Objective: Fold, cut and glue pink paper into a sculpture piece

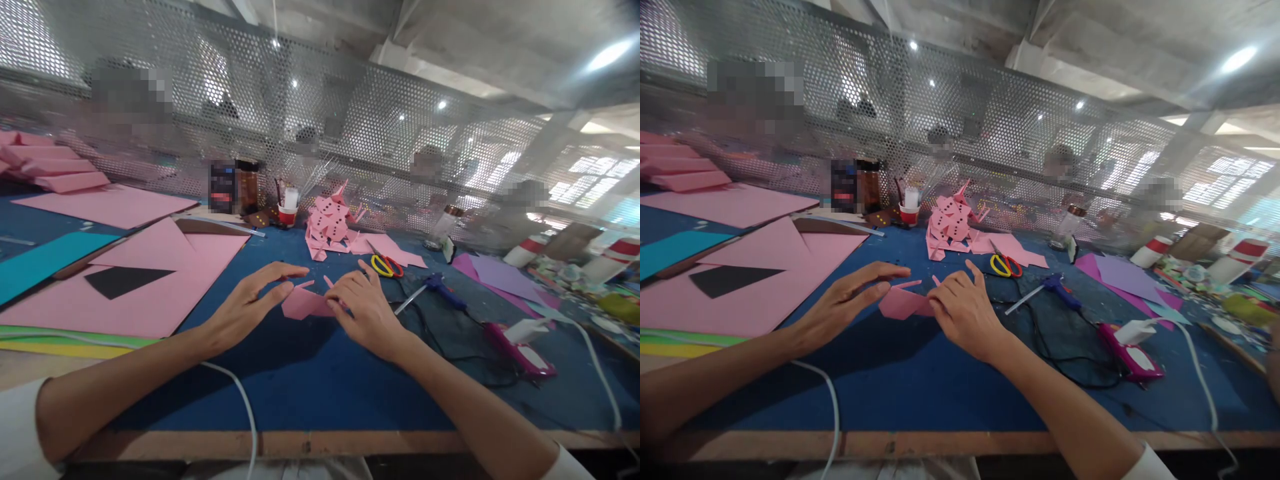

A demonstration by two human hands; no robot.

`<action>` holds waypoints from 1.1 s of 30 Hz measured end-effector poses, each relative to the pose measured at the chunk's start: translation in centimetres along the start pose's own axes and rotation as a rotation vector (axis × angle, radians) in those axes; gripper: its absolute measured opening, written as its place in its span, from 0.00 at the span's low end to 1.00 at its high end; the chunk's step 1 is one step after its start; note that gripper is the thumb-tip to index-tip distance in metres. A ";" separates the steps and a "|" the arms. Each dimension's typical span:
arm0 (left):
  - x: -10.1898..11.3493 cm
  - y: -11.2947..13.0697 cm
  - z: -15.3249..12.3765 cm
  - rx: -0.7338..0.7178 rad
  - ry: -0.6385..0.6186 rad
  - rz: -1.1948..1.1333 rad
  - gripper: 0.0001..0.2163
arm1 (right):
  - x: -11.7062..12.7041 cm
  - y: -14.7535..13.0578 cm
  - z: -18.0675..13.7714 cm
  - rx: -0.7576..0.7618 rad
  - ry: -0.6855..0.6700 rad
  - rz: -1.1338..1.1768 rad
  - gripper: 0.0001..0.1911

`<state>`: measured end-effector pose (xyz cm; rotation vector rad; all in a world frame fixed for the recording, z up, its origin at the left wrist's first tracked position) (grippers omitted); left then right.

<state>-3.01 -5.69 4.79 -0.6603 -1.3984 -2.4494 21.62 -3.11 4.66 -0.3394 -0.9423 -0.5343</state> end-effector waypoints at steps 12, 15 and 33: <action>0.1 -1.8 0.5 -0.023 -0.080 -0.097 0.15 | -0.7 0.9 -0.1 -0.037 0.015 0.078 0.10; 0.1 -2.1 0.5 0.016 -0.085 -0.108 0.12 | -0.9 1.1 -0.1 -0.046 0.021 0.099 0.10; 0.2 -2.0 0.8 0.084 -0.070 -0.034 0.12 | -1.0 1.8 0.2 -0.145 0.151 0.265 0.05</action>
Point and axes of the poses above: each hand's wrist, its own z-axis towards the middle knuckle, its own x-axis out of the back of the hand, y = z × x, the point moved 1 cm from there along z, towards the middle knuckle
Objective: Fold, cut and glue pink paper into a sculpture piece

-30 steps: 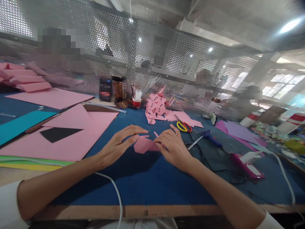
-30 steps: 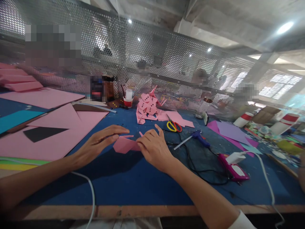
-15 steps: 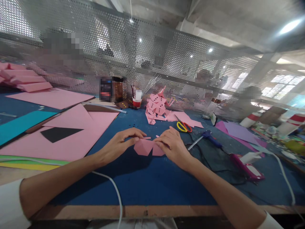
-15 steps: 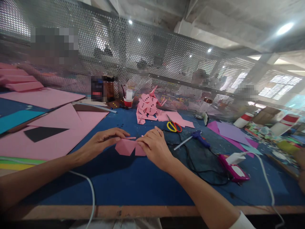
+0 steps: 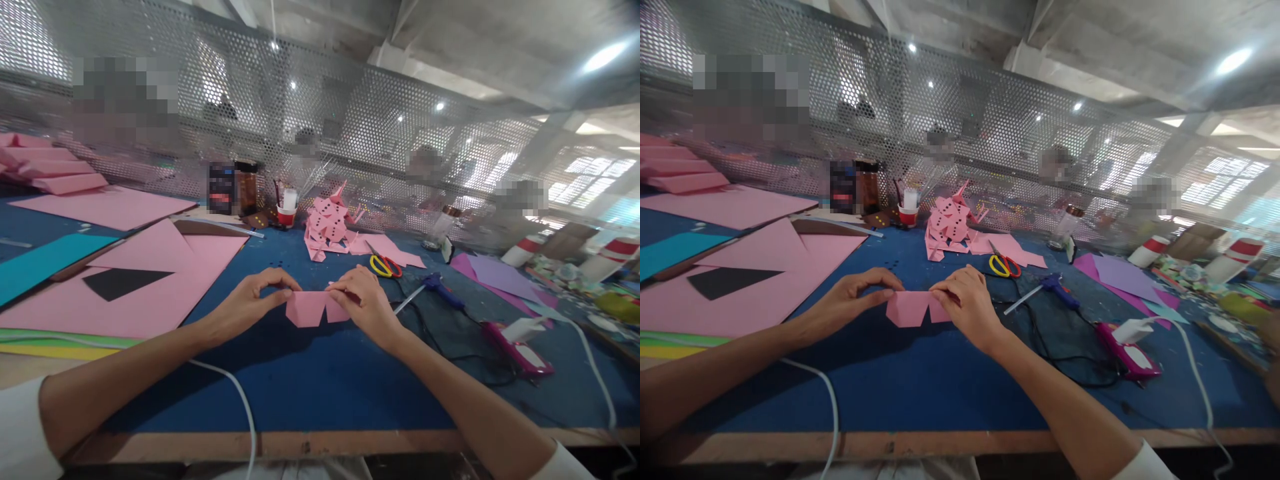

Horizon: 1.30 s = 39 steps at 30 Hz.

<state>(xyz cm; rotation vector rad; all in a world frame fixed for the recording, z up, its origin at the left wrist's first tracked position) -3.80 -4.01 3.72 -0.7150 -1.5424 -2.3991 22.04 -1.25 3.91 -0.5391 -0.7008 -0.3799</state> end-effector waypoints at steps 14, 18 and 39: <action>0.6 -0.4 0.3 0.057 0.052 0.105 0.15 | 0.8 0.8 0.6 0.001 -0.030 -0.111 0.08; 2.1 -0.2 0.9 0.148 0.186 0.013 0.14 | 5.6 5.3 1.9 -0.278 0.024 -0.530 0.13; 6.6 -1.9 1.5 0.168 0.392 -0.235 0.12 | 13.7 17.2 -5.0 -1.119 -0.475 -0.964 0.27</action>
Point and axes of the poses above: each hand's wrist, its own z-axis towards the middle knuckle, its own x-axis out of the back of the hand, y = z × x, the point moved 1 cm from there along z, towards the middle knuckle
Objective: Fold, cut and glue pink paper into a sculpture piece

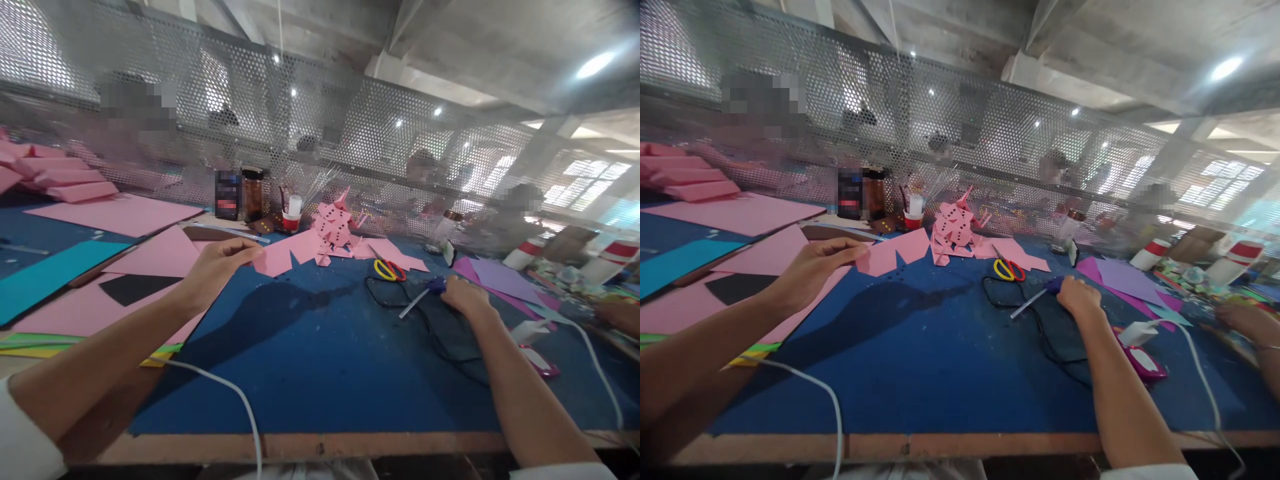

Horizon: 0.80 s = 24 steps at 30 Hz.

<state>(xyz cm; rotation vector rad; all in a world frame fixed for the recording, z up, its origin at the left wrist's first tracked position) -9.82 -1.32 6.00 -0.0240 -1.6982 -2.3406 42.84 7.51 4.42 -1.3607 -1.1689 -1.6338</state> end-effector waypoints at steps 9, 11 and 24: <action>0.0 -0.4 0.2 0.024 0.028 -0.029 0.12 | -0.4 0.1 0.2 0.008 -0.019 0.008 0.24; 0.0 -0.2 0.1 0.026 0.023 -0.042 0.12 | -0.4 0.1 0.1 0.000 0.007 0.021 0.27; -0.6 -0.4 -0.5 0.075 -0.050 0.007 0.11 | 5.0 -1.7 -3.1 0.174 0.446 0.569 0.23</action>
Point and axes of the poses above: each hand's wrist, its own z-axis towards the middle knuckle, its own x-axis out of the back of the hand, y = z × x, the point moved 1 cm from there along z, towards the middle knuckle
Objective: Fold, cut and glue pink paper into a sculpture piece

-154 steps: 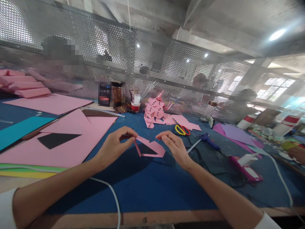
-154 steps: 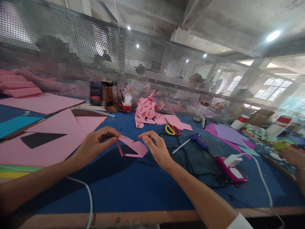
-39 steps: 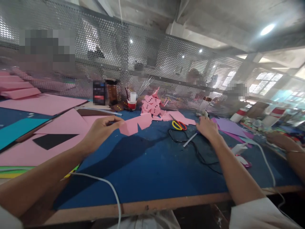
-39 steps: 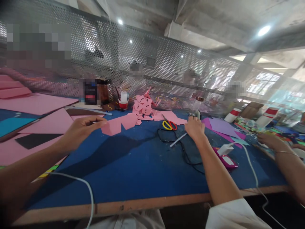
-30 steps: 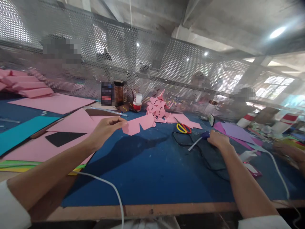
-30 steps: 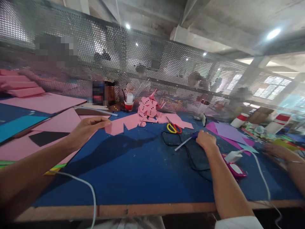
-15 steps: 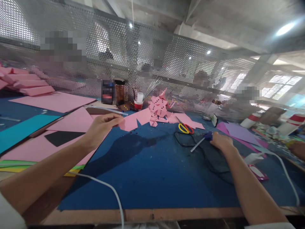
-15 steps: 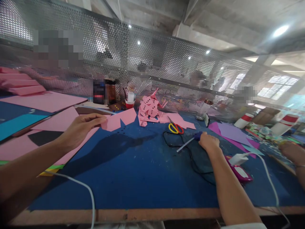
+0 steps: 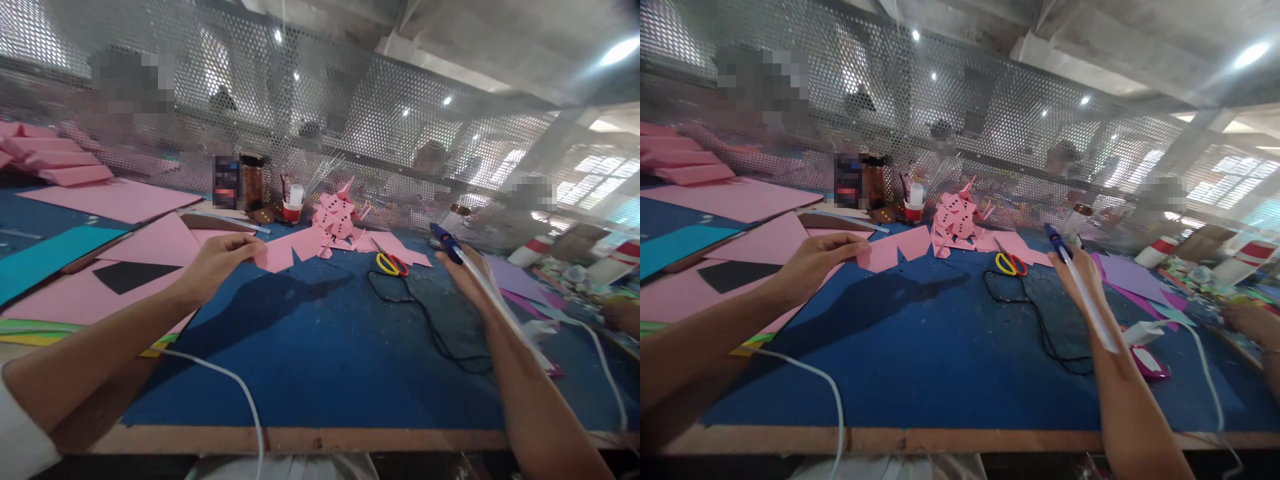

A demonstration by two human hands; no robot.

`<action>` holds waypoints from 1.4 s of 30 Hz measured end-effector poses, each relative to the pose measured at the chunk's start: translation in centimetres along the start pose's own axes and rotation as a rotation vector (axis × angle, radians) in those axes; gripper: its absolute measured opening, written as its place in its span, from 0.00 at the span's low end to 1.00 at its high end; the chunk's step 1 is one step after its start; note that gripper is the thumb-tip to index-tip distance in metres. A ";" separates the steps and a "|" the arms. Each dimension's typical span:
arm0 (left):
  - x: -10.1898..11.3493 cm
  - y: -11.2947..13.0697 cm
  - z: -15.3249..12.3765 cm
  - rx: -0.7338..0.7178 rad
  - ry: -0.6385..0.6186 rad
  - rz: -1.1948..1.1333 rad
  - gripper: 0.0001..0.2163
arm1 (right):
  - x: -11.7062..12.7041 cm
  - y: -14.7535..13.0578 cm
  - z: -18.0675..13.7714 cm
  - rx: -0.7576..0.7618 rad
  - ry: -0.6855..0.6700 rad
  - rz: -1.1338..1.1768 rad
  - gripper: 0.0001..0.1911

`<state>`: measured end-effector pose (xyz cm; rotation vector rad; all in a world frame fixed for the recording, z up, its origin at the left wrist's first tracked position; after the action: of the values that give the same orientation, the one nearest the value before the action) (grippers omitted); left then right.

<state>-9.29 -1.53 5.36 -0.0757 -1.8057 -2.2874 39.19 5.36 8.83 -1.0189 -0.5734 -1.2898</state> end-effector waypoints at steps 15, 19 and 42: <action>-1.5 -1.0 -1.4 -0.063 -0.169 0.274 0.15 | -3.3 -13.6 -9.5 0.147 -0.334 1.136 0.19; -1.8 -0.7 -1.8 -0.074 -0.202 0.280 0.16 | -4.2 -13.0 -10.9 0.122 -0.422 1.103 0.19; -1.6 -0.8 -1.8 -0.085 -0.150 0.272 0.19 | -4.0 -12.9 -13.4 0.235 -0.660 0.878 0.19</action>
<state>-7.71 -2.89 3.83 -0.4879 -1.6463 -2.2120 23.51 -3.60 2.90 -1.2859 -0.6367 -0.0935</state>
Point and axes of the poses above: each hand's wrist, its own z-axis towards the middle knuckle, its own x-axis out of the back of the hand, y = z × x, the point moved 1 cm from there along z, towards the middle knuckle
